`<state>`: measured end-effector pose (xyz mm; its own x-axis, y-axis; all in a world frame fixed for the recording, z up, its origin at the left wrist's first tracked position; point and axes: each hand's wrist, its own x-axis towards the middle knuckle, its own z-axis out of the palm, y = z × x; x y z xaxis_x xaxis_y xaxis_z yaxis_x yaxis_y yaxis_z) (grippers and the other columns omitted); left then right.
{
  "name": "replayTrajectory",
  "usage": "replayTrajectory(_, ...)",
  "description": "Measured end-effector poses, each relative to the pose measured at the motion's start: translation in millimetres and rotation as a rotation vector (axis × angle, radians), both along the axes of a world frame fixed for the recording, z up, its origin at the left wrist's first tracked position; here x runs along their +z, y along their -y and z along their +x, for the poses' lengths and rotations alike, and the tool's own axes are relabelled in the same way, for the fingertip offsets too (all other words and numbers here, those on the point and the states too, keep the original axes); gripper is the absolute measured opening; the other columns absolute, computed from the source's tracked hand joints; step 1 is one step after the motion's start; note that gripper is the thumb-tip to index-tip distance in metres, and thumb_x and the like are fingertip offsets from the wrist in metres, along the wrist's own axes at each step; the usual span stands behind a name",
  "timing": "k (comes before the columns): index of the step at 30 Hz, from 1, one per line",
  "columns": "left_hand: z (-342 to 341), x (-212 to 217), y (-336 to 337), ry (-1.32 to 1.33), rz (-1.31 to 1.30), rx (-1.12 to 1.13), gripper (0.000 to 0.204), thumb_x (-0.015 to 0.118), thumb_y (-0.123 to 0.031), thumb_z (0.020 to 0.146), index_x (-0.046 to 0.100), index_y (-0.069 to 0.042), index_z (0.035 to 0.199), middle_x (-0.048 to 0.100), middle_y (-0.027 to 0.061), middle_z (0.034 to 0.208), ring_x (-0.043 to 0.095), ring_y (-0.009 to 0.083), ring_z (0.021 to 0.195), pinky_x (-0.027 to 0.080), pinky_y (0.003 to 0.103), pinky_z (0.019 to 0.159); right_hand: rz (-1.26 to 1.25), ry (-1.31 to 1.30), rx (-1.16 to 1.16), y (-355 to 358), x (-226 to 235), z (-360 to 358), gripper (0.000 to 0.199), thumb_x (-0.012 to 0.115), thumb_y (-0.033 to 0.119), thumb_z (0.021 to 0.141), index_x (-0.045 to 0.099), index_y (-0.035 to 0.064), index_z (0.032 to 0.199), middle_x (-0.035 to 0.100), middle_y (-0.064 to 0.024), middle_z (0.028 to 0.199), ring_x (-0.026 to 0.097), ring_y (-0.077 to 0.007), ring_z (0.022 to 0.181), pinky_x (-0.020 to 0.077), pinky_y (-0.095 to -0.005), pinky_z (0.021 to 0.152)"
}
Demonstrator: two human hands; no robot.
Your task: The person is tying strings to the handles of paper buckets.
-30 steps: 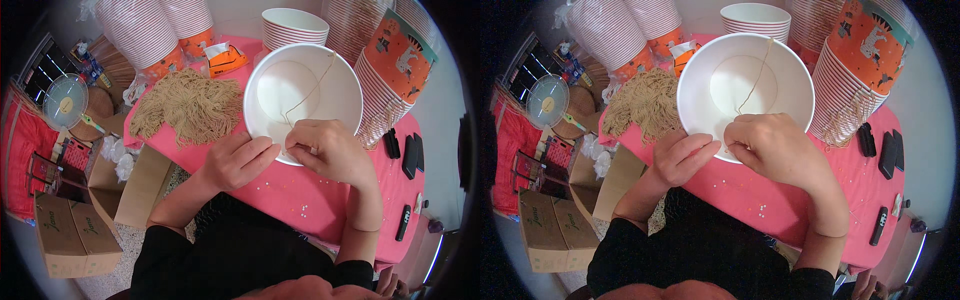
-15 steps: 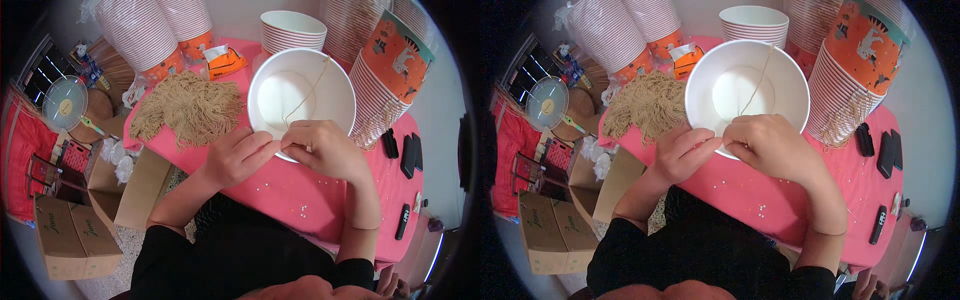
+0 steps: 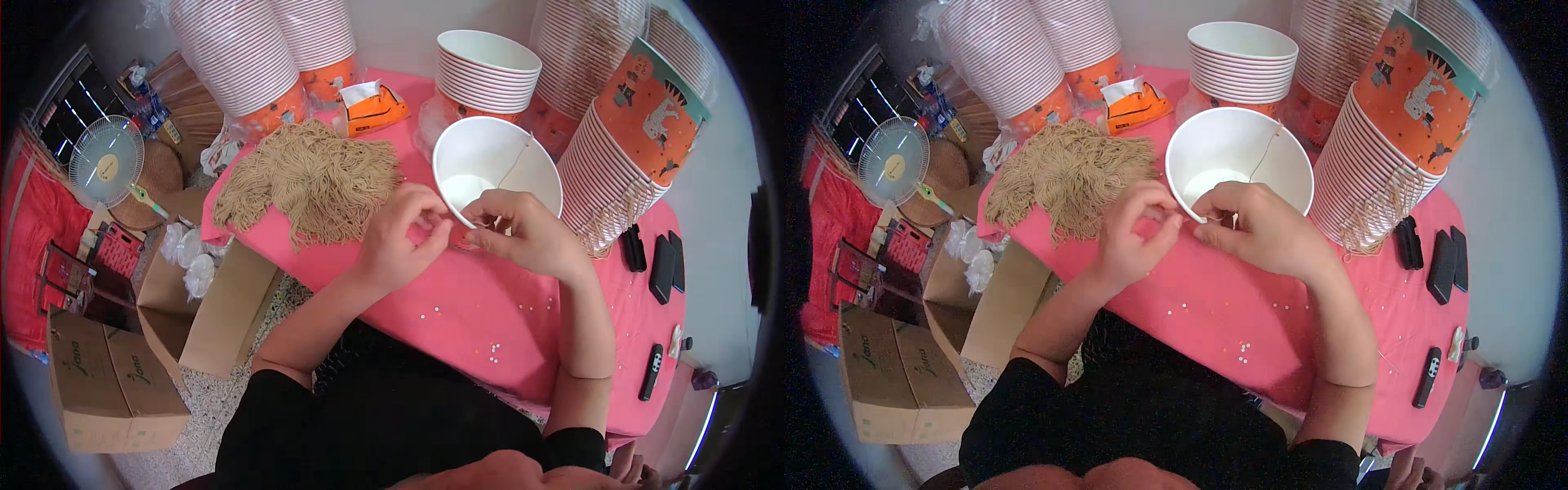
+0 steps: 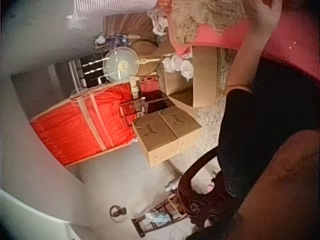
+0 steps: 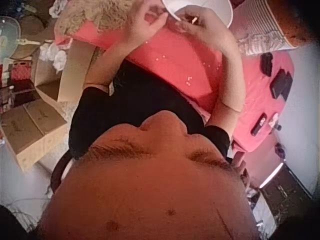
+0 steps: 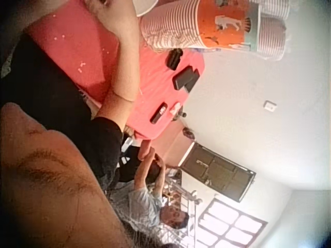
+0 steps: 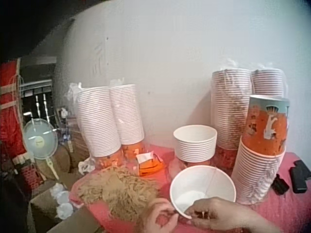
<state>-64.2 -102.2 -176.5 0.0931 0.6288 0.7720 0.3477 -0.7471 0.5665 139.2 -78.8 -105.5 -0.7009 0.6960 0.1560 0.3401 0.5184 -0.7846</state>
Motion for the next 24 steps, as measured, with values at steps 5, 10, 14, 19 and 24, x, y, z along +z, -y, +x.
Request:
replayTrajectory(5, 5.9, -7.5, 2.8, -0.076, -0.039, 0.004, 0.018, 0.07, 0.002, 0.077, 0.059, -0.001, 0.09, 0.059, 0.0075, 0.086, 0.064, 0.0177, 0.072, 0.054, 0.027, 0.06, 0.076, -0.015, 0.006, -0.9, -2.7, -4.1, 0.019, 0.068, 0.007, 0.083, 0.064, -0.0008, 0.1, 0.061, -0.0034, 0.078, 0.055, -0.0088, 0.068, 0.0441, -0.0251, 0.059)
replayTrajectory(10, 8.3, -10.7, -2.2, 0.052, -0.096, -0.025, 0.013, 0.066, 0.004, 0.08, 0.059, 0.001, 0.091, 0.061, 0.0071, 0.086, 0.064, 0.0147, 0.073, 0.053, 0.025, 0.06, -0.09, 0.053, -0.106, -2.0, 1.2, 0.8, 0.023, 0.067, 0.013, 0.088, 0.064, -0.0016, 0.106, 0.059, 0.001, 0.073, 0.051, -0.0064, 0.065, 0.0411, -0.024, 0.058)
replayTrajectory(14, -3.2, -5.0, -2.8, 0.54, -0.492, -0.295, 0.007, 0.061, 0.0, 0.089, 0.058, 0.0, 0.094, 0.063, 0.0053, 0.093, 0.064, 0.0103, 0.082, 0.053, 0.023, 0.068, -0.018, -0.006, -0.129, -4.4, 9.0, 11.5, 0.023, 0.065, 0.012, 0.09, 0.063, -0.0019, 0.108, 0.053, 0.0039, 0.07, 0.041, -0.0048, 0.062, 0.0351, -0.0228, 0.055)
replayTrajectory(19, -20.1, 8.0, -5.2, 0.64, -0.509, -0.364, 0.005, 0.053, -0.008, 0.095, 0.056, -0.003, 0.096, 0.063, 0.0114, 0.103, 0.063, 0.0136, 0.077, 0.052, 0.026, 0.063, 0.046, 0.045, -0.208, -12.6, 6.1, 17.0, 0.019, 0.062, 0.004, 0.088, 0.063, -0.0016, 0.106, 0.05, 0.0036, 0.068, 0.042, -0.0052, 0.062, 0.0362, -0.0233, 0.055)
replayTrajectory(24, -26.4, 27.3, -3.7, 0.849, -0.454, -0.52, 0.007, 0.05, -0.012, 0.098, 0.053, -0.006, 0.098, 0.065, 0.0123, 0.098, 0.062, 0.0143, 0.07, 0.046, 0.023, 0.055, 0.316, 0.032, -0.293, -12.9, 3.0, 19.2, 0.019, 0.061, -0.001, 0.085, 0.064, -0.0015, 0.104, 0.051, 0.0015, 0.07, 0.043, -0.0058, 0.059, 0.0369, -0.0242, 0.054)
